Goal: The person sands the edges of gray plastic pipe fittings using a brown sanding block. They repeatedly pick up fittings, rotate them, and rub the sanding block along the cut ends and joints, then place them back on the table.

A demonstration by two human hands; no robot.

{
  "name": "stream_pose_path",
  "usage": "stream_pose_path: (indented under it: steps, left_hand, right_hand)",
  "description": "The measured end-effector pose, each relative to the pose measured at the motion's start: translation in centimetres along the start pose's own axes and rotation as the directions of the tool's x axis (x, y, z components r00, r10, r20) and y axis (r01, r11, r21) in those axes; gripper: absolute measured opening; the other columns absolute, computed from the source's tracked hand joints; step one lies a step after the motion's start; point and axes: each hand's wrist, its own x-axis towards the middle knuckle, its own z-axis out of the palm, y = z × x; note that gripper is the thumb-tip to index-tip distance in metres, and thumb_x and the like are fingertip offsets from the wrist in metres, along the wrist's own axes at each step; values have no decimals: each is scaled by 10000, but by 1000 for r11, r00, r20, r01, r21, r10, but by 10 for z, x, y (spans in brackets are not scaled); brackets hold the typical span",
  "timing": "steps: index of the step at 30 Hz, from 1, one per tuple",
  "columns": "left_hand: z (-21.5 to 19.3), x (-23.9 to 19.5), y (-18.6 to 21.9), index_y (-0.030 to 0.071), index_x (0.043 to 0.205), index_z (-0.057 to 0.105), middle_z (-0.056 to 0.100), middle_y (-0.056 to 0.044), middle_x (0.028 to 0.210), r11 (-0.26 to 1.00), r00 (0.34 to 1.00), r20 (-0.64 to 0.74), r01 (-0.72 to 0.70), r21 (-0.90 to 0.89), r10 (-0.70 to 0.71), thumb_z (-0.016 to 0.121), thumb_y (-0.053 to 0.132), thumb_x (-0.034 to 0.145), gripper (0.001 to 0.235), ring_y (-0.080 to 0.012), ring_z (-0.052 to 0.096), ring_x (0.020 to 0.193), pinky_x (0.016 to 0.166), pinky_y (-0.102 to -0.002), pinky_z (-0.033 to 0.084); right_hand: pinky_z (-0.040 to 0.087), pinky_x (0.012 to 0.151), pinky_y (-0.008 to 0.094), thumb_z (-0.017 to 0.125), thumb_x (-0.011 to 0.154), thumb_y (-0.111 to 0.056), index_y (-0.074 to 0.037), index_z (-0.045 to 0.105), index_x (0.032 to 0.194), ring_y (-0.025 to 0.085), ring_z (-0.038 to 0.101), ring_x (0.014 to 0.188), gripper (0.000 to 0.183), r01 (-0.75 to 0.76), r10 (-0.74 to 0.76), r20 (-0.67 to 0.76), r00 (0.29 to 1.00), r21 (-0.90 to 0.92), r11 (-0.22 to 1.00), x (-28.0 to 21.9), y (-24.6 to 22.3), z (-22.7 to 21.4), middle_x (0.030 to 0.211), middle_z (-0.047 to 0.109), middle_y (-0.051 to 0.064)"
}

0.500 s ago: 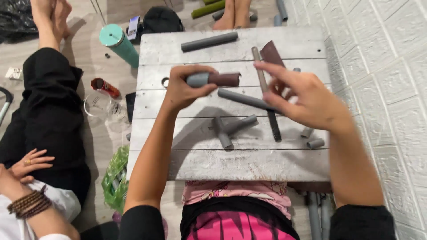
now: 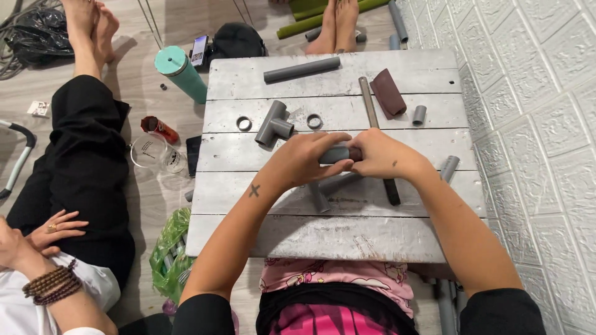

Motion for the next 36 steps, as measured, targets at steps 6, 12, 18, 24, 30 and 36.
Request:
stream_pose_path:
  steps: [6, 12, 18, 24, 30, 36]
  left_hand:
    - [24, -5, -12, 114, 1046, 708, 670, -80, 702, 972, 997, -61, -37, 231, 53, 668, 283, 979, 186, -276, 695, 609, 580, -349, 580]
    - [31, -2, -8, 158, 720, 605, 502, -66, 466, 965, 942, -228, 261, 29, -248, 555, 308, 1002, 324, -285, 606, 466, 485, -339, 491]
    - [19, 10, 7, 201, 753, 674, 500, 39, 386, 784, 805, -83, 542, -303, -588, 484, 318, 995, 328, -112, 562, 373, 447, -243, 481]
    - [13, 11, 7, 82, 974, 656, 487, -84, 535, 301, 600, 303, 699, -649, -740, 477, 347, 1041, 326, -167, 495, 398, 373, -333, 467]
    - [-3, 4, -2, 130, 1440, 472, 593, -106, 993, 801, 955, 41, 269, -535, -293, 605, 546, 1004, 618, -208, 704, 817, 734, -320, 539]
    - [2, -2, -22, 98, 1062, 651, 706, -112, 1173, 799, 867, -47, -436, 415, 497, 594, 474, 1030, 382, -231, 664, 733, 705, -324, 562]
  right_hand:
    - [501, 577, 415, 673, 730, -137, -31, 663, 605, 323, 627, 545, 165, -64, 62, -19, 998, -116, 991, 1, -7, 9, 480, 567, 146]
    - [541, 505, 330, 679, 750, -220, -135, 654, 620, 229, 630, 479, 157, -107, -80, -373, 924, -454, 884, 8, 11, 39, 463, 548, 27]
    - [411, 394, 263, 650, 841, -174, -155, 579, 657, 157, 540, 384, 198, -81, -435, -537, 723, -691, 718, 7, 13, 48, 446, 486, -28]
    - [382, 390, 252, 649, 884, -180, -159, 571, 671, 142, 520, 386, 227, -84, -447, -517, 730, -717, 692, 12, 20, 44, 456, 475, -27]
    - [536, 570, 408, 675, 698, -120, -78, 648, 618, 345, 639, 564, 94, -141, 44, -299, 953, -314, 939, 0, 1, 10, 490, 553, 97]
    - [402, 509, 360, 640, 782, -140, -30, 590, 482, 218, 480, 491, 323, -163, 136, 150, 979, 188, 969, -14, -4, 2, 441, 521, 97]
